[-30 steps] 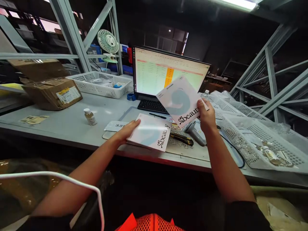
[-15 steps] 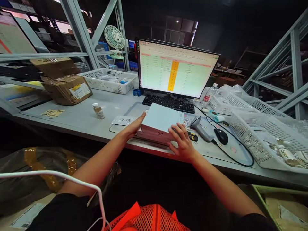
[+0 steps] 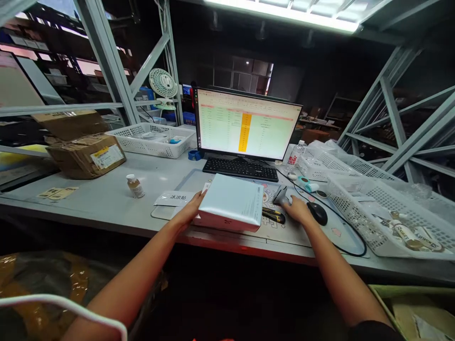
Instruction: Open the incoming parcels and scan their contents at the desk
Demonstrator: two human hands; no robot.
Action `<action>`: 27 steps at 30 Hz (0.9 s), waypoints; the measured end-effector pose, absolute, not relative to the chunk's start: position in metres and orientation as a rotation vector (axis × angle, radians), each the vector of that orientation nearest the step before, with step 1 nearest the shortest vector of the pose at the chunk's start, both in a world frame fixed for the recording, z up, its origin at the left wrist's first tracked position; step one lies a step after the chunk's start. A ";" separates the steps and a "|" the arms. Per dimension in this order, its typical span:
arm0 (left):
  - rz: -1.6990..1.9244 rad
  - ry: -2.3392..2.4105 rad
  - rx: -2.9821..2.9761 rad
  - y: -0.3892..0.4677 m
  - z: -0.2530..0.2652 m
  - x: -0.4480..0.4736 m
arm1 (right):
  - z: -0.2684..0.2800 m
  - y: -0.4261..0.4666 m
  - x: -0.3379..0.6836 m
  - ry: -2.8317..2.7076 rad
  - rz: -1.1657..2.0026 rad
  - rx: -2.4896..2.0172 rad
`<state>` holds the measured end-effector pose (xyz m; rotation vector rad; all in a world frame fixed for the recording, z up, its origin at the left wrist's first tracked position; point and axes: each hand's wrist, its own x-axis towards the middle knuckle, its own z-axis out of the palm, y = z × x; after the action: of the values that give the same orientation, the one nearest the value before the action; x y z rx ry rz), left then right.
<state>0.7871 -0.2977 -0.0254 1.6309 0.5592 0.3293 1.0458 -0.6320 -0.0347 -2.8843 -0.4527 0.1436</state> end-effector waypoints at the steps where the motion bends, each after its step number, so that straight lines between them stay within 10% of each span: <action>1: 0.332 0.552 1.630 -0.298 -0.026 0.787 | -0.037 -0.628 1.043 -0.457 0.168 -2.894; 27: 0.417 0.546 1.643 -0.292 -0.043 0.792 | -0.059 -0.631 1.022 -0.569 -0.046 -2.944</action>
<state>0.7925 -0.2917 -0.0431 1.6433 0.5464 0.4165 1.0219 -0.6313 -0.0594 -2.9441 -0.5685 -0.0456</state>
